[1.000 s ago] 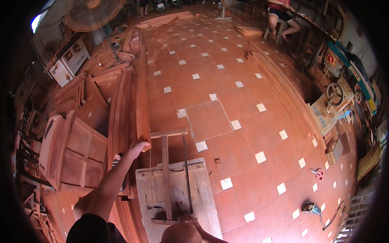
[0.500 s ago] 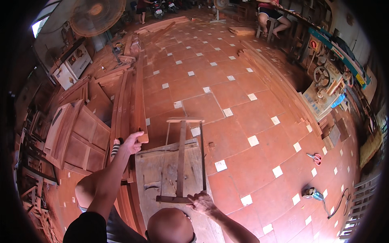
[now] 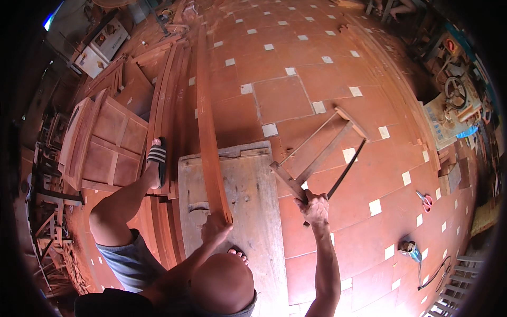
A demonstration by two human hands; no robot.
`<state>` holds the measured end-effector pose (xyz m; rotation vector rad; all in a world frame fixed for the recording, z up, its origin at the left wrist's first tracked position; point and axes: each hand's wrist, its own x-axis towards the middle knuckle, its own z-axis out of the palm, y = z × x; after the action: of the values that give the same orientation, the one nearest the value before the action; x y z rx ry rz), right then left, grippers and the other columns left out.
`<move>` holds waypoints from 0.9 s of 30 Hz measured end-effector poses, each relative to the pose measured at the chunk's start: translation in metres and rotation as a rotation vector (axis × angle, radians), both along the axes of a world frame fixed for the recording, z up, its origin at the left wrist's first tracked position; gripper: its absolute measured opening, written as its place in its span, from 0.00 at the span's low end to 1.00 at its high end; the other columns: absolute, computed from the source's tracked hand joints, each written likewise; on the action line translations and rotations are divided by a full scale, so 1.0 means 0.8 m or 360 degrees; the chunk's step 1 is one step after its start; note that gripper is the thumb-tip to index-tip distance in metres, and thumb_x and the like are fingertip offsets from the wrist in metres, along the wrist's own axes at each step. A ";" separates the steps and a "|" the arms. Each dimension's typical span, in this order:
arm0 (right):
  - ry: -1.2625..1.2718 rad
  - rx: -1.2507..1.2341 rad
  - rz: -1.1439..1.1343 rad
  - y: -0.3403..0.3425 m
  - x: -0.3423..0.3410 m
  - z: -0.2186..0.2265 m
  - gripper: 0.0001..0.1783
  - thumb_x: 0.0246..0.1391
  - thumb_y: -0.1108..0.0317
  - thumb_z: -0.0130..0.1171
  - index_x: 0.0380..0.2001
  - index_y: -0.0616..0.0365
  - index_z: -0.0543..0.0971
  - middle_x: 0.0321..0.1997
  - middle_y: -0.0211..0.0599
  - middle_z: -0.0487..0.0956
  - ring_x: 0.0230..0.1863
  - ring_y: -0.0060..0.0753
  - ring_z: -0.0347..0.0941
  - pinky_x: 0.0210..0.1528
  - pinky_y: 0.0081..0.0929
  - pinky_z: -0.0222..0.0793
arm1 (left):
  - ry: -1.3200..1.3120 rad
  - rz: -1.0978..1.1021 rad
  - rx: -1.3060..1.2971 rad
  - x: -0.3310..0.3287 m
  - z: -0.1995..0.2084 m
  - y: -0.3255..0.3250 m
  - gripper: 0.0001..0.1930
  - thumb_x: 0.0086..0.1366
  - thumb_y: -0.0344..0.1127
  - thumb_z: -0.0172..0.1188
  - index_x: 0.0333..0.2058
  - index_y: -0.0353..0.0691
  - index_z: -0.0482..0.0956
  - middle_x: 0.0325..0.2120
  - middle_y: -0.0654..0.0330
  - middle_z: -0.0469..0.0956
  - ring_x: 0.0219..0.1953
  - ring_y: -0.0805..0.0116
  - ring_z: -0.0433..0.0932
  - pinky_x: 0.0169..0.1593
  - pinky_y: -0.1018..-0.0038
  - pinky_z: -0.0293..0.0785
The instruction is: The person retrieves a hand saw and cuts a long wooden plank on a workbench. They position the wood, saw through it, and then lift the cut piece.
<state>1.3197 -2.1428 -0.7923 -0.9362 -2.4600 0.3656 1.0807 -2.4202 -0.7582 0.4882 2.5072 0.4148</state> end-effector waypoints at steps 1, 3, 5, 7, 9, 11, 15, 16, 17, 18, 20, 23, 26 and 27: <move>0.0030 0.0015 0.0035 0.002 -0.009 -0.010 0.23 0.51 0.46 0.73 0.33 0.54 0.80 0.19 0.41 0.80 0.23 0.55 0.78 0.38 0.48 0.75 | 0.0095 0.0103 -0.0078 0.006 -0.010 -0.013 0.41 0.50 0.56 0.72 0.52 0.29 0.70 0.45 0.38 0.81 0.50 0.36 0.81 0.55 0.48 0.76; -0.0064 -0.0279 -0.0034 -0.006 -0.019 -0.022 0.22 0.50 0.48 0.74 0.33 0.54 0.80 0.20 0.41 0.81 0.23 0.55 0.79 0.37 0.48 0.76 | 0.0050 0.0048 -0.0185 0.003 -0.009 -0.021 0.42 0.51 0.57 0.72 0.54 0.30 0.67 0.48 0.38 0.80 0.51 0.37 0.80 0.55 0.49 0.75; -0.0140 -0.0478 -0.0091 -0.006 -0.023 -0.025 0.20 0.49 0.52 0.75 0.32 0.54 0.79 0.21 0.41 0.82 0.24 0.54 0.80 0.33 0.46 0.77 | -0.0004 -0.0003 -0.0291 -0.002 0.001 -0.015 0.42 0.51 0.57 0.71 0.54 0.31 0.66 0.50 0.38 0.79 0.54 0.37 0.79 0.56 0.47 0.75; -0.0165 -0.0460 -0.0167 -0.003 -0.033 -0.030 0.21 0.45 0.52 0.77 0.32 0.54 0.79 0.21 0.41 0.82 0.25 0.53 0.81 0.33 0.45 0.79 | -0.0076 0.0070 -0.0200 -0.011 0.005 -0.005 0.41 0.50 0.56 0.71 0.53 0.31 0.67 0.48 0.38 0.79 0.52 0.36 0.79 0.55 0.46 0.75; -0.0274 -0.0377 -0.0147 0.008 -0.053 -0.018 0.21 0.44 0.53 0.77 0.32 0.54 0.78 0.22 0.42 0.82 0.25 0.55 0.81 0.31 0.47 0.79 | -0.0030 0.0160 -0.0122 -0.023 0.001 0.008 0.40 0.50 0.55 0.71 0.52 0.31 0.66 0.47 0.38 0.78 0.51 0.36 0.79 0.55 0.46 0.74; -0.0200 -0.0380 -0.0138 0.018 -0.085 0.000 0.18 0.46 0.55 0.74 0.32 0.54 0.79 0.21 0.43 0.82 0.25 0.56 0.81 0.31 0.48 0.79 | 0.0128 0.0255 -0.0048 -0.042 -0.016 0.030 0.38 0.51 0.54 0.70 0.52 0.32 0.66 0.47 0.39 0.77 0.51 0.37 0.78 0.54 0.46 0.74; -0.0176 -0.0356 -0.0043 0.049 -0.130 0.035 0.14 0.47 0.60 0.69 0.33 0.54 0.79 0.21 0.47 0.81 0.25 0.58 0.81 0.31 0.48 0.78 | 0.0310 0.0371 0.0196 -0.038 -0.061 0.037 0.34 0.53 0.51 0.69 0.50 0.33 0.66 0.45 0.39 0.75 0.49 0.38 0.76 0.52 0.45 0.73; -0.0225 -0.0449 -0.0006 0.059 -0.135 0.047 0.14 0.46 0.60 0.70 0.34 0.54 0.79 0.22 0.47 0.81 0.26 0.57 0.81 0.32 0.48 0.78 | 0.0270 0.0448 0.0205 -0.031 -0.056 0.047 0.33 0.54 0.50 0.68 0.49 0.33 0.66 0.45 0.39 0.75 0.49 0.38 0.76 0.52 0.45 0.72; -0.0305 -0.0450 0.0073 0.065 -0.140 0.054 0.15 0.46 0.60 0.70 0.35 0.54 0.80 0.23 0.47 0.82 0.26 0.57 0.81 0.33 0.49 0.79 | 0.0278 0.0476 0.0197 -0.029 -0.058 0.046 0.33 0.54 0.50 0.68 0.49 0.33 0.66 0.44 0.39 0.75 0.49 0.38 0.76 0.52 0.46 0.72; -0.0388 -0.0452 0.0150 0.075 -0.148 0.061 0.16 0.45 0.60 0.70 0.37 0.54 0.80 0.23 0.47 0.82 0.27 0.56 0.82 0.33 0.50 0.79 | 0.0283 0.0481 0.0203 -0.027 -0.063 0.050 0.33 0.54 0.50 0.68 0.49 0.33 0.66 0.44 0.39 0.75 0.49 0.38 0.76 0.52 0.46 0.72; -0.0618 -0.0505 0.0235 0.088 -0.161 0.057 0.19 0.46 0.60 0.70 0.40 0.54 0.80 0.28 0.47 0.84 0.34 0.55 0.83 0.44 0.48 0.78 | 0.0318 0.0435 0.0195 -0.023 -0.080 0.050 0.33 0.54 0.50 0.69 0.49 0.33 0.66 0.44 0.40 0.75 0.49 0.38 0.76 0.52 0.46 0.72; -0.0946 -0.0497 0.0447 0.108 -0.213 0.063 0.24 0.49 0.54 0.70 0.46 0.53 0.78 0.38 0.44 0.86 0.45 0.51 0.83 0.58 0.44 0.72 | 0.0444 0.0339 0.0183 -0.027 -0.111 0.035 0.33 0.54 0.50 0.69 0.49 0.33 0.66 0.44 0.40 0.75 0.50 0.38 0.75 0.52 0.46 0.72; -0.0903 -0.0268 0.0547 0.133 -0.229 0.019 0.28 0.51 0.50 0.70 0.50 0.52 0.77 0.46 0.42 0.85 0.52 0.47 0.81 0.63 0.46 0.68 | 0.0534 0.0240 0.0224 -0.025 -0.142 0.035 0.33 0.54 0.50 0.69 0.49 0.34 0.66 0.44 0.40 0.75 0.50 0.38 0.75 0.52 0.47 0.72; -0.1160 -0.0611 0.0607 0.121 -0.278 0.039 0.30 0.52 0.48 0.70 0.54 0.51 0.76 0.59 0.41 0.80 0.64 0.44 0.72 0.67 0.48 0.62 | 0.0612 0.0298 0.0241 -0.033 -0.158 0.006 0.36 0.55 0.51 0.69 0.53 0.33 0.64 0.46 0.40 0.75 0.51 0.39 0.75 0.53 0.47 0.72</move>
<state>1.0975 -2.0464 -0.7609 -0.8366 -3.3364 0.7551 1.0541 -2.4152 -0.8844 0.4246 2.9213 0.6385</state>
